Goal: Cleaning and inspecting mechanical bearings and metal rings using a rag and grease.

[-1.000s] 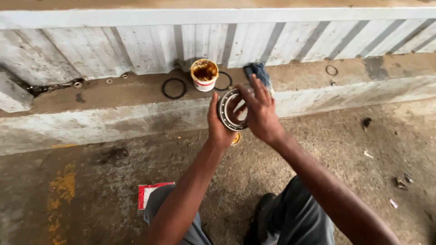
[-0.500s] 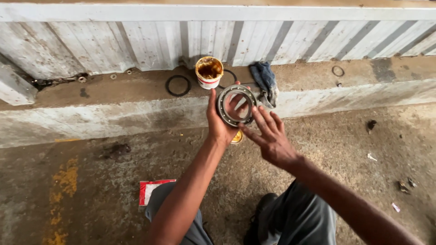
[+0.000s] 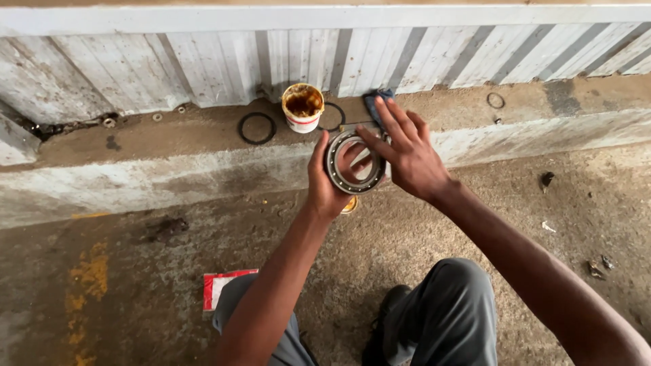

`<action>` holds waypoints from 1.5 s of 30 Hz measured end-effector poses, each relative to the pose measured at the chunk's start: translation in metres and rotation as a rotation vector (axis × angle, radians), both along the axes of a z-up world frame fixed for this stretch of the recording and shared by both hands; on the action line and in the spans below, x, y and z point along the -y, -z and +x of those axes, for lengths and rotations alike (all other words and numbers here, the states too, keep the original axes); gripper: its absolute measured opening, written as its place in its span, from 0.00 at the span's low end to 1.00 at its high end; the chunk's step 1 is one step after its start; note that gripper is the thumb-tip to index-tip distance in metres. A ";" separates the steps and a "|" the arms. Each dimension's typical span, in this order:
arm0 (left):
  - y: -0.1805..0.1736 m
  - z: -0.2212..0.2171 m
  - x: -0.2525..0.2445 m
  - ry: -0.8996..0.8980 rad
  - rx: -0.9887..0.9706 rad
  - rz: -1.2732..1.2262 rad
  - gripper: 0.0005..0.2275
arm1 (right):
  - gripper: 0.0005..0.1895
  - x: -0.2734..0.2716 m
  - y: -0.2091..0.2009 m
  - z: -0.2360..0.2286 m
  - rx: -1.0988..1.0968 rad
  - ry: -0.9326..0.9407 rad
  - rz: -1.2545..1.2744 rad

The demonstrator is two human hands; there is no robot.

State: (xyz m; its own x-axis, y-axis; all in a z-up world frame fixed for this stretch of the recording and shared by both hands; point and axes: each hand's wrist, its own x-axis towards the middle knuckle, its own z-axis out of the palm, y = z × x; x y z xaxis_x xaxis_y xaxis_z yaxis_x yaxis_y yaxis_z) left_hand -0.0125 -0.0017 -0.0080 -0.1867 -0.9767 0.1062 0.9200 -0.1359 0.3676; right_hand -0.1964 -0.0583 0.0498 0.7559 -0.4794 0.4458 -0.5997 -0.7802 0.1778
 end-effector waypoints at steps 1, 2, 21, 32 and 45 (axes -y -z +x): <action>0.003 0.000 0.001 -0.002 0.021 0.048 0.33 | 0.42 -0.001 -0.004 0.009 -0.002 -0.016 0.022; 0.007 0.002 0.004 -0.005 0.022 0.052 0.33 | 0.42 -0.001 0.001 0.010 -0.002 -0.019 0.026; 0.021 0.093 0.021 -0.689 -0.342 0.262 0.32 | 0.19 -0.006 0.051 0.043 0.849 0.125 1.398; 0.029 0.060 0.026 -0.362 -0.119 0.101 0.33 | 0.25 -0.004 0.052 0.060 1.158 -0.145 1.815; 0.033 0.053 0.046 -0.341 0.474 0.210 0.24 | 0.11 0.021 0.092 0.032 1.530 -0.194 1.686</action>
State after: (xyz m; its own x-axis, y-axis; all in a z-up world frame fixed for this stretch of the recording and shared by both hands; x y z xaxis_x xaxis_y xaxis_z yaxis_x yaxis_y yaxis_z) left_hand 0.0404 -0.0477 -0.0414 0.1598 -0.9807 -0.1130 0.6676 0.0231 0.7441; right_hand -0.1643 -0.0794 -0.0421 0.4292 -0.9019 -0.0482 0.4687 0.2680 -0.8417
